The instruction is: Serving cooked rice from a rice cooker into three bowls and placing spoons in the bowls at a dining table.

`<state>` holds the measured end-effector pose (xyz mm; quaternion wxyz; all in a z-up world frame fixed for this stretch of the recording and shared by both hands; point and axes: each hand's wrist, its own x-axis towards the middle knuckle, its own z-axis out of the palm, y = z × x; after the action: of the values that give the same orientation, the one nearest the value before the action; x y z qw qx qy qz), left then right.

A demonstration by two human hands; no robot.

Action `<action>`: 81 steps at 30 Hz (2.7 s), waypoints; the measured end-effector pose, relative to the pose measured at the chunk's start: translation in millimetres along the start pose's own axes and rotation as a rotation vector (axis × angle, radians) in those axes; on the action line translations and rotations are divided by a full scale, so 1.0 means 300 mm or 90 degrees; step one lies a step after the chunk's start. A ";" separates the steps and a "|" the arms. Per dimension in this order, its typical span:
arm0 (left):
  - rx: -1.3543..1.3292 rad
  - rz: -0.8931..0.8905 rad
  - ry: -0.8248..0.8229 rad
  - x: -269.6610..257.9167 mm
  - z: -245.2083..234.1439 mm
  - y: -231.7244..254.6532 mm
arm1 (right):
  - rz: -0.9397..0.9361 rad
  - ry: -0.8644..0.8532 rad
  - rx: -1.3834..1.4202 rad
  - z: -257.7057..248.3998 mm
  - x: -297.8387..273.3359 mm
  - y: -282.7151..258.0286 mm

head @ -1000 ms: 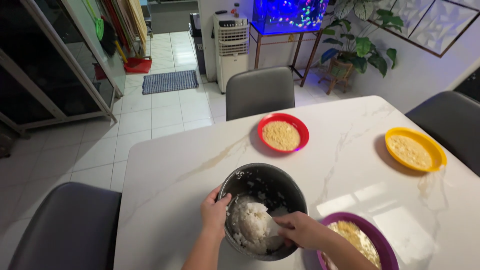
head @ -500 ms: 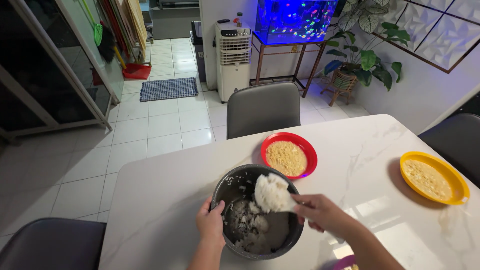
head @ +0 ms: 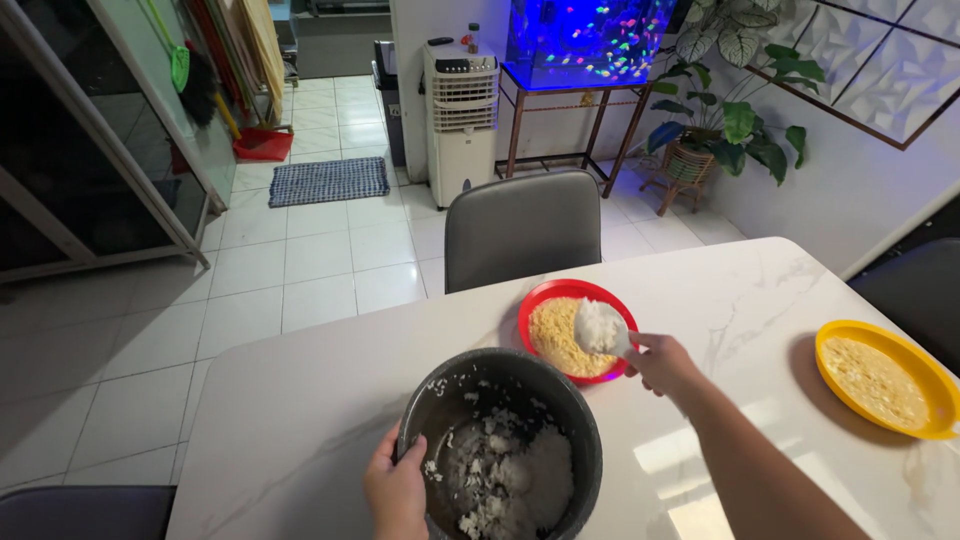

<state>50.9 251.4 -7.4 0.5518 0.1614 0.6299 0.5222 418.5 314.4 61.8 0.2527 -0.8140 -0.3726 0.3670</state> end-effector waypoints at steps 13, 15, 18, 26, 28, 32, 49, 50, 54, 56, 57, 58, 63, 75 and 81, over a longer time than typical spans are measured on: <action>0.103 0.044 0.060 -0.001 0.010 -0.007 | 0.006 0.136 -0.569 0.111 -0.120 -0.081; 0.106 0.014 0.057 -0.015 0.010 0.010 | -0.007 0.158 -0.557 0.114 -0.132 -0.072; 0.104 0.053 0.057 0.026 0.003 -0.031 | -0.037 0.101 -0.607 0.108 -0.169 -0.060; 0.208 0.072 0.064 0.012 0.001 -0.016 | -0.076 0.068 -0.637 0.085 -0.168 0.024; 0.206 0.047 0.053 -0.018 0.004 0.020 | -0.058 0.069 -0.635 0.104 -0.175 0.031; 0.187 0.063 0.031 0.025 -0.007 -0.026 | -0.005 0.093 -0.561 0.107 -0.196 0.012; 0.004 -0.012 -0.033 0.052 -0.094 -0.110 | 0.016 -0.050 0.544 -0.072 -0.374 0.111; 0.003 0.007 -0.035 0.048 -0.107 -0.121 | 0.013 -0.076 0.521 -0.087 -0.423 0.109; 0.031 0.004 -0.055 -0.150 -0.133 -0.005 | 0.084 -0.089 0.348 -0.079 -0.716 0.042; 0.002 0.063 -0.120 -0.199 -0.154 -0.007 | -0.015 -0.173 0.092 -0.030 -0.775 0.097; 0.006 0.062 -0.127 -0.250 -0.164 0.025 | -0.012 -0.168 0.096 -0.003 -0.826 0.102; 0.030 0.055 -0.146 -0.302 -0.175 0.055 | -0.070 -0.140 -0.095 0.025 -0.880 0.111; 0.039 0.068 -0.231 -0.537 -0.244 0.143 | -0.117 -0.078 -0.559 0.168 -1.018 0.189; 0.101 0.204 -0.420 -0.911 -0.259 0.148 | -0.236 -0.078 -0.617 0.201 -1.422 0.423; 0.020 0.080 -0.503 -1.162 -0.179 0.117 | -0.080 0.151 -0.522 -0.151 -1.644 0.425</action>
<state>109.5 -31.9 197.2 0.7158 0.3967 0.3663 0.4428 284.3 -158.3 203.7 -0.0286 -0.8594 -0.5047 0.0769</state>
